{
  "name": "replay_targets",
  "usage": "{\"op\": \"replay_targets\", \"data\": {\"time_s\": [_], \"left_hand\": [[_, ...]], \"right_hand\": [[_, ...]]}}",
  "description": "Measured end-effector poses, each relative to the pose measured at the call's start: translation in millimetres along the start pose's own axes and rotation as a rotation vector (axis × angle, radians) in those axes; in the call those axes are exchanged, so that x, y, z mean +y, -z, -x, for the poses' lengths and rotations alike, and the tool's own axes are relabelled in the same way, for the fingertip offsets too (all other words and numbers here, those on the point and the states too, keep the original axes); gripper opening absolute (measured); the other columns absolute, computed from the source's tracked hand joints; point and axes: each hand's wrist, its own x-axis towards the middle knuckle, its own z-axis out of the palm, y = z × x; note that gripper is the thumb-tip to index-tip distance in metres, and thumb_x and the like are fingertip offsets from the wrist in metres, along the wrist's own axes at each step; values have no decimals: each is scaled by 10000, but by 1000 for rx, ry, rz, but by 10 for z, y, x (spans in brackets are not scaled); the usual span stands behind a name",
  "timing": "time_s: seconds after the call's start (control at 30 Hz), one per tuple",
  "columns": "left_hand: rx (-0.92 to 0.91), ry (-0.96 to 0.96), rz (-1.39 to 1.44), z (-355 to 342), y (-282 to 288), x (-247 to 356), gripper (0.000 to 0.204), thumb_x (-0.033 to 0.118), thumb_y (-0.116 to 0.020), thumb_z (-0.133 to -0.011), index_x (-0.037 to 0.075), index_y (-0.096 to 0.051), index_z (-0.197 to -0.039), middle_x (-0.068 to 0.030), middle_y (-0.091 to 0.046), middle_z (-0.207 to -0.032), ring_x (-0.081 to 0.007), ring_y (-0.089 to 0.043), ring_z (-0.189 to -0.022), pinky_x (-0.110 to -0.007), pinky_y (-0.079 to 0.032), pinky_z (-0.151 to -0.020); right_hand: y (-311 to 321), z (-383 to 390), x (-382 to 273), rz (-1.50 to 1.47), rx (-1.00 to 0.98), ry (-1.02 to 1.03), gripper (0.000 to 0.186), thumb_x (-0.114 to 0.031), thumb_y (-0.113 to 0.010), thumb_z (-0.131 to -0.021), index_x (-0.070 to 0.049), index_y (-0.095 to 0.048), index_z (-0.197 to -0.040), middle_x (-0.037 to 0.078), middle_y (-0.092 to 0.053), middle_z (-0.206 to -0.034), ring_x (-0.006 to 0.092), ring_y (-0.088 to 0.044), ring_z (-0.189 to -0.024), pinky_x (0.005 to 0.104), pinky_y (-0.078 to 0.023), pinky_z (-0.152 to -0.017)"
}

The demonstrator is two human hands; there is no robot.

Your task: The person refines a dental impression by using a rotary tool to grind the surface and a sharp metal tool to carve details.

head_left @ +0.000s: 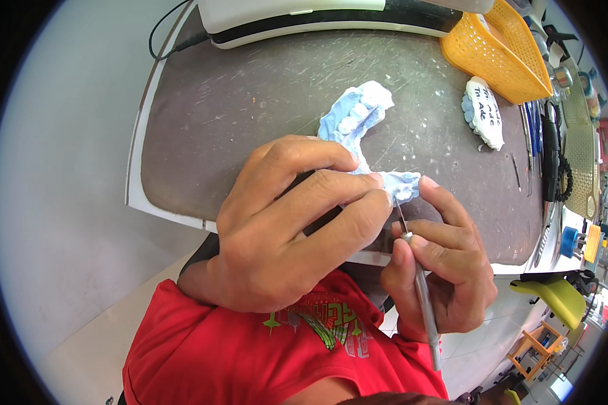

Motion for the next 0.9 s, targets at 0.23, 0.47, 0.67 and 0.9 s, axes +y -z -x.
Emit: {"op": "replay_targets", "data": {"time_s": [0.23,0.47,0.67,0.9], "left_hand": [[10,-40,31,43,-31,-60,412,8,-874,-589,49,-726,-971,-74,-740,-910,-261,-630,-891,-353,-543,-708],[-4,-17,33,17,-6,-17,376,3,-866,-619,49,-729,-966,-82,-744,-920,-253,-620,-880,-361,-536,-705],[11,-10,55,30,-30,-42,369,15,-870,-620,39,-724,-958,-88,-744,-893,-250,-617,-879,-358,-535,-700],[41,-20,75,41,-44,-51,369,25,-870,-623,22,-721,-961,-103,-741,-888,-251,-614,-865,-354,-536,-684]], "right_hand": [[18,-4,40,9,-7,51,150,66,-711,-809,1,-578,-829,176,-684,-699,254,-729,-689,560,-572,-882],[27,-10,44,25,-25,72,167,57,-728,-811,0,-578,-856,180,-689,-710,276,-737,-708,547,-577,-876],[46,60,41,-23,-16,61,150,2,-684,-874,8,-543,-928,193,-683,-743,343,-737,-778,542,-575,-885],[13,24,39,34,-25,105,164,-23,-699,-865,3,-543,-905,181,-683,-724,372,-737,-796,540,-586,-863]]}}
